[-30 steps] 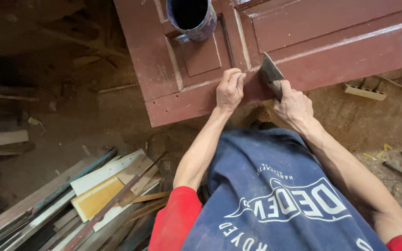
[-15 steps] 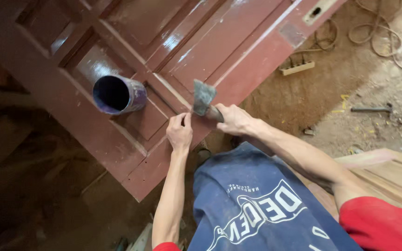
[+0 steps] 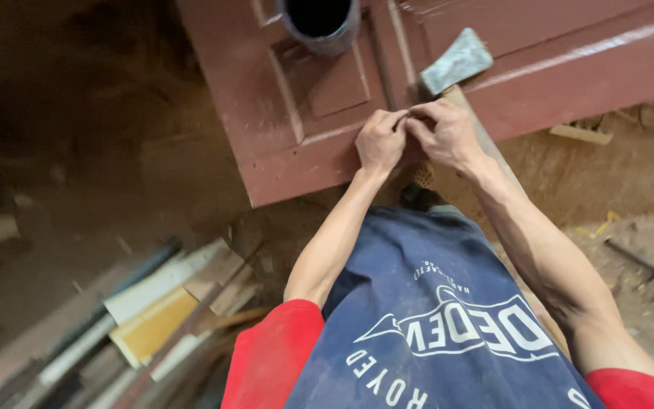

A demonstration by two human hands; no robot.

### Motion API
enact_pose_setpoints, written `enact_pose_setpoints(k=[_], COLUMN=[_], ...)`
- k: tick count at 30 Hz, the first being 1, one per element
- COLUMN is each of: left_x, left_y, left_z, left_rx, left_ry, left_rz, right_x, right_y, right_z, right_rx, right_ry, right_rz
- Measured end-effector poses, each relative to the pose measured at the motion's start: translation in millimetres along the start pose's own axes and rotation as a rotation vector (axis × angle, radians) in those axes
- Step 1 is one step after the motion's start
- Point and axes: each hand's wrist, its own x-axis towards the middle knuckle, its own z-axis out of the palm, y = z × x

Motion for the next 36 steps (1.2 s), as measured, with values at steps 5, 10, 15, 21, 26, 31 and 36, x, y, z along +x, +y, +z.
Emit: enact_pose_setpoints(k=[5, 10, 15, 21, 26, 31, 36], left_x=[-2.9, -55.2, -134.3, -86.5, -49.8, -53.6, -47.1], left_y=[6.7, 18.6, -16.6, -96.0, -99.2, -102.2, -103.8], left_z=[-6.6, -7.3, 37.2, 128.5, 154.7, 128.0, 121.7], left_rx=[-0.021, -0.110, -0.894, -1.918, -1.967, -1.914, -1.894], left_ry=[0.064, 0.292, 0.311, 0.003, 0.218, 0.311, 0.292], left_rz=[-0.020, -0.032, -1.034, -1.089, -0.977, -1.014, -1.052], right_x=[7.3, 21.1, 35.2, 35.1, 34.9, 29.0, 34.0], right_y=[12.2, 16.5, 11.6, -1.3, -0.3, -0.8, -1.0], right_z=[11.2, 0.4, -14.1, -12.9, -18.6, -20.8, -19.0], right_rx=[-0.144, -0.211, 0.031, 0.106, 0.029, 0.229, 0.137], right_ry=[-0.002, -0.110, -0.359, -0.392, -0.387, -0.312, -0.282], right_rz=[-0.119, -0.279, 0.068, 0.111, 0.057, 0.222, 0.193])
